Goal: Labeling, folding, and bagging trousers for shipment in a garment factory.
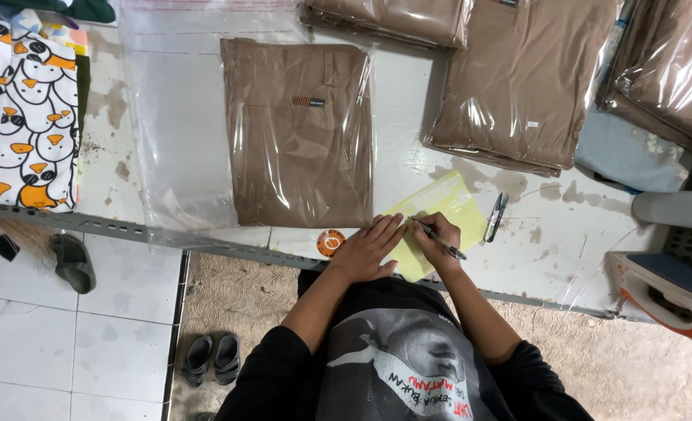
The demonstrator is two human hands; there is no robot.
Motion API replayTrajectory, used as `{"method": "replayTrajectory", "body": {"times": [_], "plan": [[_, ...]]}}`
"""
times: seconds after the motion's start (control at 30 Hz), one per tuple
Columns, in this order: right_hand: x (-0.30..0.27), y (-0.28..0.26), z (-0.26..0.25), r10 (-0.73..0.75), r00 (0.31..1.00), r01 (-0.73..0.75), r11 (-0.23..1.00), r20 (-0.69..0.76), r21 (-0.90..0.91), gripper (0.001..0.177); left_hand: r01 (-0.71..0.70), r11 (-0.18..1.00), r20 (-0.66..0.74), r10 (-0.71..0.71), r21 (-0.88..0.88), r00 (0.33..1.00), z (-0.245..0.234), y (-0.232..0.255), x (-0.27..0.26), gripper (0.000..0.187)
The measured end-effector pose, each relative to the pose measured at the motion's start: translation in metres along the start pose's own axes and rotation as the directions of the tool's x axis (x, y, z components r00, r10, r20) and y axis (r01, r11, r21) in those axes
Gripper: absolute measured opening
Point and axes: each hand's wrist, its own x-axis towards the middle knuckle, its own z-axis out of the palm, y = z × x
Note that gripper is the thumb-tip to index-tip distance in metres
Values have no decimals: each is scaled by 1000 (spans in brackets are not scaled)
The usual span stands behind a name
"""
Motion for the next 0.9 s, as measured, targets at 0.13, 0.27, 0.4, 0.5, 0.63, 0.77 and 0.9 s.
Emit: {"method": "replayTrajectory", "body": {"times": [0.13, 0.27, 0.4, 0.5, 0.63, 0.77, 0.9], "plan": [[4, 6, 2, -29, 999, 30, 998, 22, -50, 14, 9, 1000, -1, -9, 4, 1000, 4, 0, -2, 78], [6, 7, 0, -42, 998, 48, 992, 48, -120, 16, 16, 1000, -14, -16, -2, 1000, 3, 1, -3, 76], [7, 6, 0, -39, 997, 49, 989, 70, -139, 17, 17, 1000, -12, -17, 8, 1000, 8, 1, -3, 76], [8, 11, 1, -47, 996, 57, 987, 72, -148, 17, 18, 1000, 7, -18, 4, 1000, 6, 1, -5, 77], [8, 12, 1, -57, 996, 69, 984, 73, -163, 17, 17, 1000, 8, -17, 2, 1000, 7, 1, -5, 77], [8, 14, 1, -49, 996, 59, 985, 70, -163, 18, 18, 1000, 15, -18, 3, 1000, 7, 1, -4, 78], [6, 14, 2, -43, 998, 50, 984, 42, -172, 18, 12, 1000, 15, -12, 4, 1000, 9, 1, -5, 77]]}}
